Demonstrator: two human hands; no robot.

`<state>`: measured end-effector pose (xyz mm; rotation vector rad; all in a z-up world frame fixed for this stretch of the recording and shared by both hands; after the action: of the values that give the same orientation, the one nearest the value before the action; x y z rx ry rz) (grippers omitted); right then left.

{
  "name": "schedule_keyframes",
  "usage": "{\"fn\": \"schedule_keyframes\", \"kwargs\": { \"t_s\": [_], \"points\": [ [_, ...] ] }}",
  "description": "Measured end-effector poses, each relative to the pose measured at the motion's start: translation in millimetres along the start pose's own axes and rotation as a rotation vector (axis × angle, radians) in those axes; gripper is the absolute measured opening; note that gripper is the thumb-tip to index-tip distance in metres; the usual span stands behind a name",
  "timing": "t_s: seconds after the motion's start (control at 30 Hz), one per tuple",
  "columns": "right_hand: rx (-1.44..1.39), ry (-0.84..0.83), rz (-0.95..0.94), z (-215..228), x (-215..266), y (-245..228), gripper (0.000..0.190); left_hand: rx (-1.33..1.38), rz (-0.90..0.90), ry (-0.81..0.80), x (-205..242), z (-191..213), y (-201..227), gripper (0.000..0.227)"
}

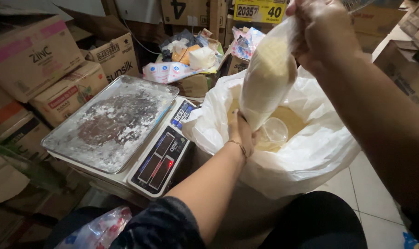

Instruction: The person scoops a white powder from a large sack into small plastic bags using a blue scoop, weighs each bag on a digital scale, and ties the bags shut. The process is repeated multiple times in a cluttered storage area.

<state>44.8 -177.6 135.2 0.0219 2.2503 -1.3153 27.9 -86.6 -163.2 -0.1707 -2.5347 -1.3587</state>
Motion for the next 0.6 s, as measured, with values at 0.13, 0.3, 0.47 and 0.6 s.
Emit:
{"fn": "schedule_keyframes", "kwargs": {
  "t_s": [0.13,0.3,0.47,0.6],
  "points": [
    [0.094,-0.026,-0.008,-6,4,-6,0.017,-0.369,0.130,0.026,-17,16,-11,0.098],
    [0.064,-0.113,-0.102,-16,9,-5,0.019,0.230,0.193,-0.276,-19,-26,48,0.093],
    [0.137,-0.117,-0.048,-17,7,-5,0.020,-0.167,-0.491,-0.065,4,-27,117,0.086],
    [0.019,-0.112,-0.022,-24,9,-6,0.016,0.163,0.028,-0.223,22,-38,74,0.087]
  ]
}}
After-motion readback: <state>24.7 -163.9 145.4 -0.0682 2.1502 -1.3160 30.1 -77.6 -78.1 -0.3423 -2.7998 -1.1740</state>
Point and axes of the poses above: each hand's wrist, its own x-axis away from the middle knuckle, its own z-axis out of the back of the hand, y = z × x, the point moved 8 cm from there along -x, towards the middle knuckle, and after that the axes turned 10 degrees about -x, right-handed, at the moved point
